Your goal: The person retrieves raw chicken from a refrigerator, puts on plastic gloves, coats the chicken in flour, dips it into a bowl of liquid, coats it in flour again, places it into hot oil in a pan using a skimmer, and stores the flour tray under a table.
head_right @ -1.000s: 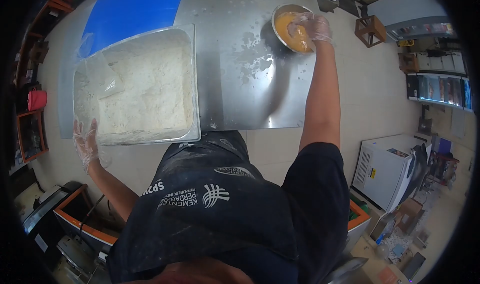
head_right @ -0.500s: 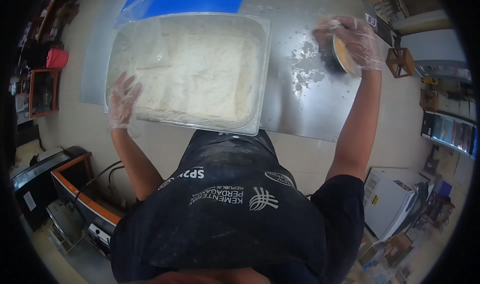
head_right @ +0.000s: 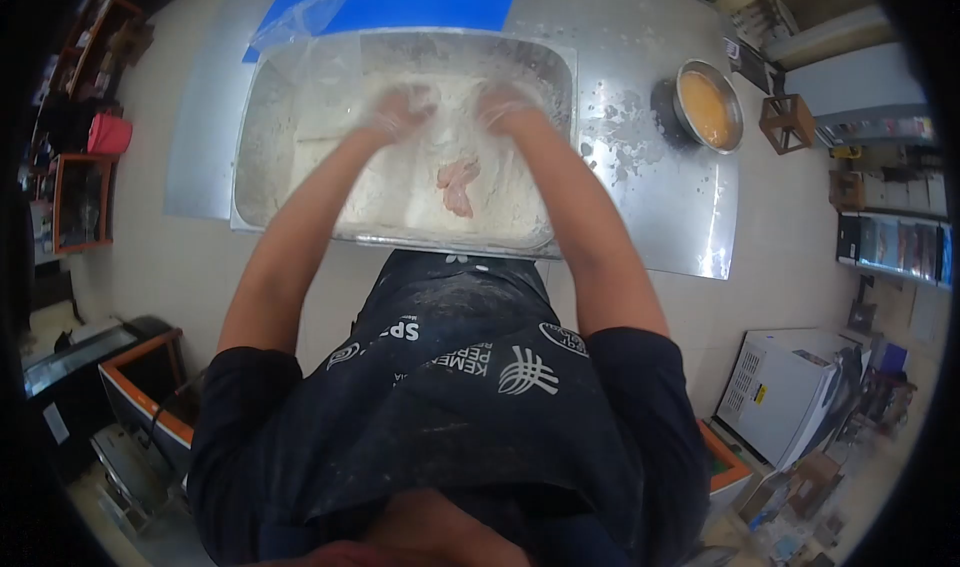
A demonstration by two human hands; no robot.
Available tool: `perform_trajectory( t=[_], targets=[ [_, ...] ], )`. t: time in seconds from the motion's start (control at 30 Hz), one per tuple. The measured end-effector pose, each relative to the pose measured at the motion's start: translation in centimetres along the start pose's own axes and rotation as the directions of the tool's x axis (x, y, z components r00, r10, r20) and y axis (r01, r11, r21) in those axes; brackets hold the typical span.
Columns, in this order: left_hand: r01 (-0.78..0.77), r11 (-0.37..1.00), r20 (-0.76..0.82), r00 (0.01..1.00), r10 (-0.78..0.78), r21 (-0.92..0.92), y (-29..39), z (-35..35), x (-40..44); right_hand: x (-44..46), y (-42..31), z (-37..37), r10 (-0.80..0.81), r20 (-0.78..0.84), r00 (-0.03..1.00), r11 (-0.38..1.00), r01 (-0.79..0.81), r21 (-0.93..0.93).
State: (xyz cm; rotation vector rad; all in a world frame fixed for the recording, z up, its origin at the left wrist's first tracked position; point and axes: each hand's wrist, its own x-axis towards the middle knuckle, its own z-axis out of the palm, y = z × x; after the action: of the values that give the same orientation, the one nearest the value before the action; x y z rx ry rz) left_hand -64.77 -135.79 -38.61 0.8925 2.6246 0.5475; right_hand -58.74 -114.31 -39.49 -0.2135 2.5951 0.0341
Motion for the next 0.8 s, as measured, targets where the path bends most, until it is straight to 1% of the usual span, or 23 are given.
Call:
perform_trajectory(
  t=[0.07,0.1,0.17,0.2,0.23,0.27,0.3,0.33,0.37,0.4,0.43,0.5,0.53,0.6,0.63,0.67,0.7,0.73,0.77,0.8],
  targets=[
    [0.042,0.997,0.173,0.984,-0.030,-0.070,2.8,0.2,-0.5,0.2,-2.8,2.2,-0.067,-0.180,0.981,0.998,0.065,-0.015],
    [0.072,0.992,0.267,0.963,-0.042,-0.104,3.7,0.4,-1.2,-2.4,-5.2,1.1,-0.039,-0.163,0.986,0.997,0.049,0.063],
    [-0.091,0.996,0.386,0.919,0.084,0.001,3.5,1.7,-1.6,-5.7,-7.7,0.3,-0.038,-0.106,0.994,0.976,0.060,0.208],
    [-0.169,0.985,0.450,0.884,0.130,0.047,3.0,2.3,-2.0,-6.2,-7.9,1.0,-0.066,-0.067,0.996,0.956,0.083,0.280],
    [-0.259,0.961,0.418,0.866,0.275,-0.096,1.7,2.6,-2.7,-6.5,-7.9,1.5,-0.100,-0.029,0.995,0.930,0.104,0.351],
    [-0.347,0.908,0.362,0.836,0.412,-0.233,-0.3,2.5,-3.5,-6.8,-7.1,1.4,-0.106,-0.007,0.994,0.888,0.098,0.448],
    [-0.434,0.827,0.286,0.792,0.539,-0.357,-1.1,1.8,-3.8,-7.1,-5.8,0.9,-0.110,0.010,0.994,0.837,0.087,0.540],
    [-0.316,0.925,0.357,0.856,0.373,-0.209,-1.5,1.2,-3.4,-7.0,-4.6,0.4,-0.115,0.026,0.993,0.777,0.074,0.625],
    [-0.185,0.982,0.403,0.896,0.189,-0.050,-1.1,-0.8,-3.5,-4.6,-3.0,2.4,-0.138,-0.074,0.988,0.961,0.151,0.233],
    [-0.048,0.992,0.423,0.906,-0.005,0.116,-0.9,-2.1,-3.9,-5.0,-2.3,2.4,-0.098,0.082,0.992,0.978,0.081,0.190],
    [-0.041,0.989,0.481,0.876,-0.034,0.145,-0.8,-2.7,-4.8,-5.4,-1.9,2.6,-0.054,0.235,0.971,0.991,0.022,0.134],
    [-0.026,0.977,0.569,0.816,-0.101,0.211,-0.9,-3.7,-6.8,-8.8,-6.3,0.1,0.118,0.302,0.946,0.935,-0.208,0.286],
    [0.068,0.976,0.703,0.683,-0.198,0.208,0.0,-3.2,-6.8,-9.9,-8.2,-0.8,0.197,0.340,0.920,0.882,-0.318,0.348],
    [0.088,0.994,0.711,0.696,-0.104,0.059,0.5,-0.5,-8.4,-9.7,-10.1,1.2,0.188,0.451,0.872,0.804,-0.401,0.439],
    [0.202,0.969,0.706,0.707,-0.043,-0.143,0.1,2.8,-8.5,-9.6,-10.6,1.9,0.180,0.503,0.845,0.759,-0.445,0.475],
    [0.305,0.890,0.683,0.730,0.011,-0.340,-0.2,5.4,-8.2,-9.8,-10.9,1.2,0.174,0.502,0.847,0.597,-0.497,0.630],
    [0.407,0.831,0.701,0.713,-0.029,-0.380,0.6,5.7,-8.0,-10.5,-11.4,0.1,0.166,0.507,0.846,0.400,-0.528,0.749],
    [0.504,0.759,0.723,0.688,-0.063,-0.413,1.6,6.0,-7.8,-10.9,-11.7,-0.3,0.159,0.514,0.843,0.179,-0.537,0.825],
    [0.591,0.674,0.741,0.665,-0.095,-0.444,2.2,6.0,-7.5,-10.6,-11.7,0.2,0.200,0.433,0.879,0.240,-0.473,0.848],
    [0.390,0.830,0.677,0.735,-0.020,-0.399,2.3,4.7,-7.3,-9.7,-11.4,1.2,0.235,0.341,0.910,0.302,-0.401,0.865]
  ],
)
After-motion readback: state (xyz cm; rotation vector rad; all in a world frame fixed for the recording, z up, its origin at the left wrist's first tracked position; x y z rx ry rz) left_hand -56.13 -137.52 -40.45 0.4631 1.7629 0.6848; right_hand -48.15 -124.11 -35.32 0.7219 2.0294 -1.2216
